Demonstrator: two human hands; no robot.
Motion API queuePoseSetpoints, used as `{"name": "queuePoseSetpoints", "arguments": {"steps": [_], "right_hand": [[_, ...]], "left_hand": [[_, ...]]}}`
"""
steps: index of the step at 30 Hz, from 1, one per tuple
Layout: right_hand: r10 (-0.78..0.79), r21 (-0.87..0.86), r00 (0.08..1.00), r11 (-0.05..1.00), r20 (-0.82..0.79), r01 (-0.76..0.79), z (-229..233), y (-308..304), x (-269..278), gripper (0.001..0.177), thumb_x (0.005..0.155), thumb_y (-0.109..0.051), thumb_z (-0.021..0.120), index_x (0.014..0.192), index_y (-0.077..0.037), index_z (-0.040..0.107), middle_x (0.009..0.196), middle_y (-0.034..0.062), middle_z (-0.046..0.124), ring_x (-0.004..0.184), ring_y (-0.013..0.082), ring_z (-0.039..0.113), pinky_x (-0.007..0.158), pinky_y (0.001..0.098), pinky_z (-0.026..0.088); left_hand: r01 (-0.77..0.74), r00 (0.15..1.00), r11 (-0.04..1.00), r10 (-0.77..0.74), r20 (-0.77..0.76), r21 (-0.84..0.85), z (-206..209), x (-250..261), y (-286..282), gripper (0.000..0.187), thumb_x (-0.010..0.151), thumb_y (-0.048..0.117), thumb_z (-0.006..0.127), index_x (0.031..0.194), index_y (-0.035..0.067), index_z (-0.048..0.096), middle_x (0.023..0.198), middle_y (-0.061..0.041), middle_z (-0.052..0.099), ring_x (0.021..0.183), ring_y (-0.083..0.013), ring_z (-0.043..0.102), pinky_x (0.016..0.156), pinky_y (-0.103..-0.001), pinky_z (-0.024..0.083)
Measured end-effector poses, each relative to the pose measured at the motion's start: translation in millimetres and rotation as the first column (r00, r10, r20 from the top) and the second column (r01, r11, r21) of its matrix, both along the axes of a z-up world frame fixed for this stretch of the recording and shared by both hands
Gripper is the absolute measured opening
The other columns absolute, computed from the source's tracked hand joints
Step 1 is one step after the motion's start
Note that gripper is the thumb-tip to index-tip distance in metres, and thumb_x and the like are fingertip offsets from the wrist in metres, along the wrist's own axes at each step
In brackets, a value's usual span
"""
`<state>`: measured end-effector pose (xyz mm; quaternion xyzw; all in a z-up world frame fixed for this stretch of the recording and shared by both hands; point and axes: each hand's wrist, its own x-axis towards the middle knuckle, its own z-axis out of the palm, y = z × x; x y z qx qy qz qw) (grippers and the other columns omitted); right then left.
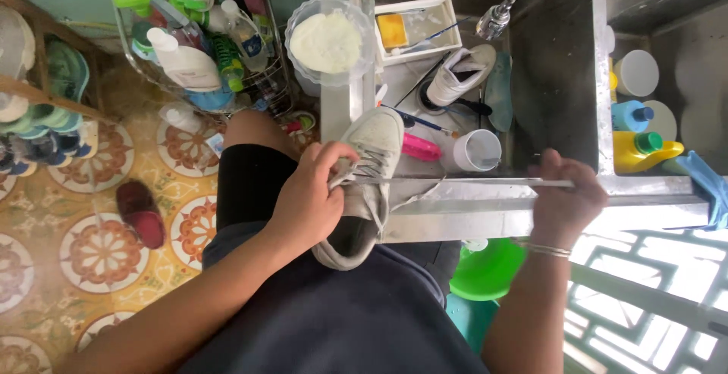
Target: Scrubbing, rinsing, and drying a white sneaker at a utility sink.
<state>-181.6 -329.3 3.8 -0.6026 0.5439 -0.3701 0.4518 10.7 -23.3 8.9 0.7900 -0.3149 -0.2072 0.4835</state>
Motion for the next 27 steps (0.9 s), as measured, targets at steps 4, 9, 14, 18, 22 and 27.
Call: {"name": "queuePoseSetpoints", "arguments": {"steps": [4,9,14,18,22,27], "right_hand": [[0.145,-0.467,0.673,0.615,-0.725,-0.635,5,-2,-40,0.039,0.074,0.007,0.083,0.104,0.0,0.061,0.121,0.0168,0.066,0.111,0.035,0.064,0.088,0.0397,0.055],[0.471,-0.298,0.777,0.737,-0.418,-0.607,1,99,-22,0.046,0.095,-0.007,0.075,0.137,-0.007,0.057,0.107,0.0086,0.066,0.092,0.0179,0.067,0.082,0.0293,0.057],[0.676,-0.026,0.689,0.708,-0.262,-0.706,26,181,44,0.077,0.08,-0.012,0.082,0.145,-0.006,0.041,0.07,0.0026,0.061,0.057,0.0153,0.062,0.052,0.0301,0.051],[0.699,-0.178,0.658,0.636,-0.28,-0.751,7,176,44,0.085,0.076,-0.005,0.076,0.151,-0.006,0.036,0.068,0.0065,0.059,0.056,0.0194,0.062,0.054,0.0313,0.051],[0.551,-0.302,0.71,0.654,-0.438,-0.694,17,168,37,0.08,0.076,-0.006,0.077,0.147,-0.008,0.041,0.074,0.0041,0.066,0.059,0.0187,0.066,0.055,0.0315,0.052],[0.501,-0.339,0.741,0.672,-0.446,-0.658,16,171,28,0.065,0.078,-0.006,0.077,0.139,-0.009,0.055,0.073,0.0019,0.067,0.06,0.0167,0.067,0.057,0.031,0.054]], "left_hand": [[0.001,0.999,1.0,-0.003,0.042,0.03,7,-2,-3,0.04,0.083,0.003,0.064,0.12,0.018,0.055,0.104,-0.012,0.055,0.083,-0.0297,0.067,0.07,-0.041,0.057],[0.086,0.952,0.995,-0.096,0.292,0.047,16,-1,-5,0.026,0.086,0.012,0.071,0.111,0.013,0.064,0.106,-0.014,0.06,0.082,-0.0357,0.07,0.073,-0.043,0.058],[0.225,0.909,0.927,-0.311,0.279,0.3,18,7,-20,0.031,0.083,0.009,0.065,0.113,-0.001,0.061,0.109,-0.025,0.057,0.079,-0.0409,0.069,0.072,-0.048,0.057],[0.337,0.843,0.826,-0.478,0.246,0.452,17,16,-24,0.036,0.079,0.007,0.063,0.113,-0.005,0.06,0.113,-0.03,0.055,0.081,-0.0444,0.069,0.077,-0.047,0.058],[0.424,0.869,0.853,-0.478,0.129,0.303,11,25,-16,0.025,0.079,0.006,0.063,0.103,0.001,0.066,0.108,-0.024,0.058,0.09,-0.0422,0.068,0.081,-0.048,0.055],[0.374,0.905,0.884,-0.413,0.097,0.28,35,15,-13,0.022,0.083,0.006,0.063,0.104,-0.001,0.064,0.106,-0.021,0.06,0.085,-0.0385,0.07,0.079,-0.045,0.057]]}}
